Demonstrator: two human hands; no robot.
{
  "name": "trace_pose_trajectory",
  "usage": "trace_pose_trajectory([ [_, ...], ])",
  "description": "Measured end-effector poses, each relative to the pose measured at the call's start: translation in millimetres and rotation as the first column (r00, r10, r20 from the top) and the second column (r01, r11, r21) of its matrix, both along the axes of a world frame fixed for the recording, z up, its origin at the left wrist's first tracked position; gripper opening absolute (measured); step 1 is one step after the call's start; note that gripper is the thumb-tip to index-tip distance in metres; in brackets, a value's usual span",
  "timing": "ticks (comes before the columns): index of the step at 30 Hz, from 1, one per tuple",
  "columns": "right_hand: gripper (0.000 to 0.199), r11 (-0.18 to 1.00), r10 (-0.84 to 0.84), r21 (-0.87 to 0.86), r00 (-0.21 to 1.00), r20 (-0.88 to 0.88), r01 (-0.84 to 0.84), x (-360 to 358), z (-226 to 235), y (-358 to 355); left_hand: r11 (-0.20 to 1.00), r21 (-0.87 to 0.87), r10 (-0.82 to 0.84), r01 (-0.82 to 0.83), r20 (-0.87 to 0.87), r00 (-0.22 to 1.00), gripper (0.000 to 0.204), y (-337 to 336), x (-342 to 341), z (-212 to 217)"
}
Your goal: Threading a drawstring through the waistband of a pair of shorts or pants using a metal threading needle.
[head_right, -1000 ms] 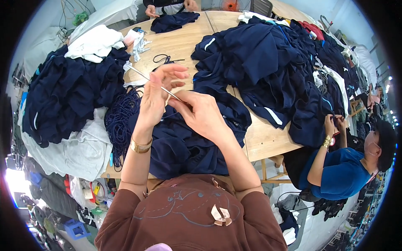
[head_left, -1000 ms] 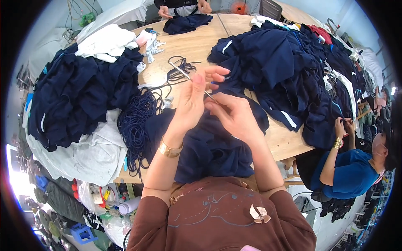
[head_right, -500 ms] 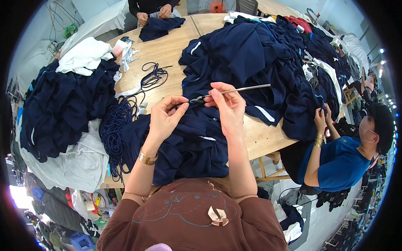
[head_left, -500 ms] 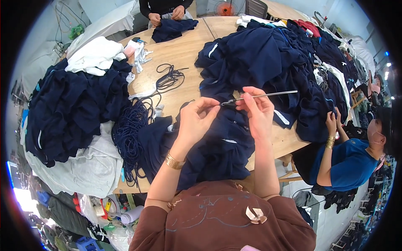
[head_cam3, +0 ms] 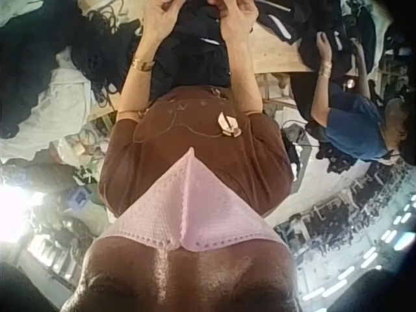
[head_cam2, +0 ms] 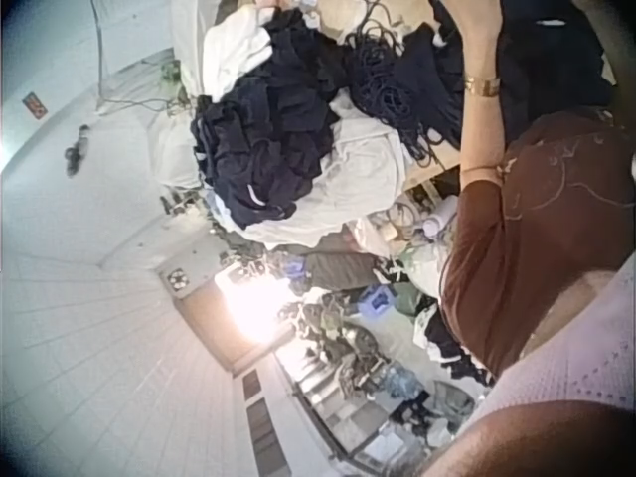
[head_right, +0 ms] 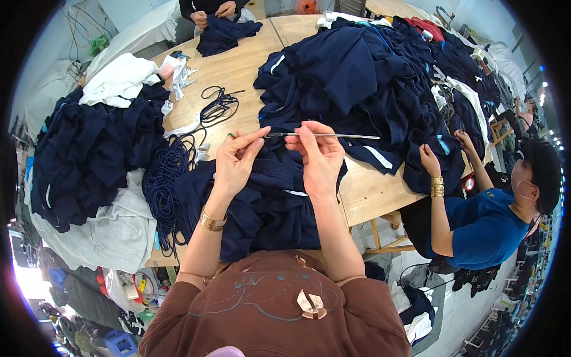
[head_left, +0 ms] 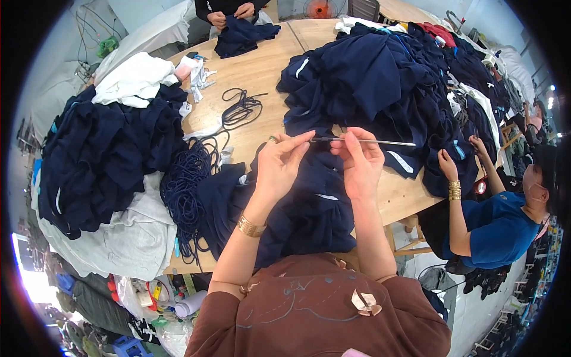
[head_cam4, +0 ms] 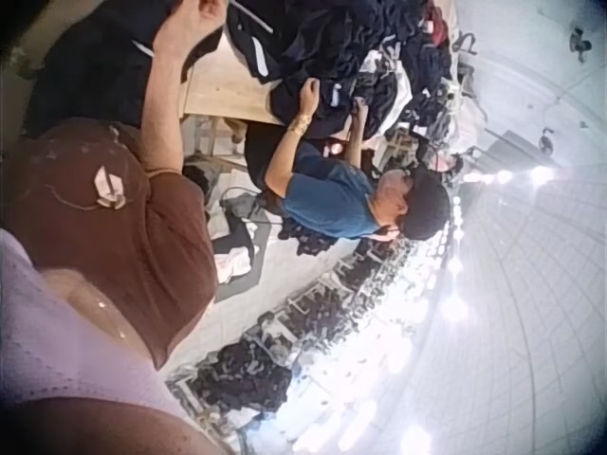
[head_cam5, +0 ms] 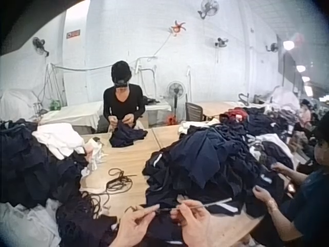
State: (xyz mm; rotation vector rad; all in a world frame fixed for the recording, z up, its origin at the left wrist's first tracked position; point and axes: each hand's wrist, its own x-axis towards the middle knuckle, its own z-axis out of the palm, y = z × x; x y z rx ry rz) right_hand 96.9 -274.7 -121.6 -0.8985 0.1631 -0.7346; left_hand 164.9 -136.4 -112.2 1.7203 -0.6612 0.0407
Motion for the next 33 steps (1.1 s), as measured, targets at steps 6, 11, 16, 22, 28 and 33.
trace_pose_trajectory([
  [6,0.013,0.999,-0.044,0.028,0.999,0.021,0.043,1.8,-6.1,15.6,0.978,-0.200,0.025,-0.062,-0.180,0.983,0.013,-7.2,-2.9,-6.9],
  [11,0.014,0.999,-0.039,0.003,0.999,0.005,0.039,2.4,-10.9,19.5,0.989,0.038,0.144,-0.144,0.023,0.989,0.015,-3.3,-3.9,-3.2],
  [16,0.014,0.978,-0.205,-0.033,0.977,0.060,0.207,8.1,-11.8,19.5,0.980,0.137,0.129,-0.146,0.121,0.984,0.019,2.4,5.9,-0.1],
  [22,0.027,0.796,-0.081,-0.605,0.993,-0.081,0.016,2.5,-16.9,19.8,0.937,-0.349,-0.129,-0.006,-0.363,0.923,0.017,33.2,58.9,-2.4],
  [28,0.032,-0.049,-0.129,-0.872,0.869,-0.478,-0.487,23.1,-77.7,75.0,0.903,-0.415,-0.282,0.113,-0.373,0.884,0.018,31.2,64.3,19.4],
  [33,0.015,0.036,0.204,-0.727,0.717,-0.666,-0.685,-6.3,-68.9,57.7,0.931,-0.362,-0.161,0.038,-0.316,0.935,0.016,64.9,80.0,20.7],
])
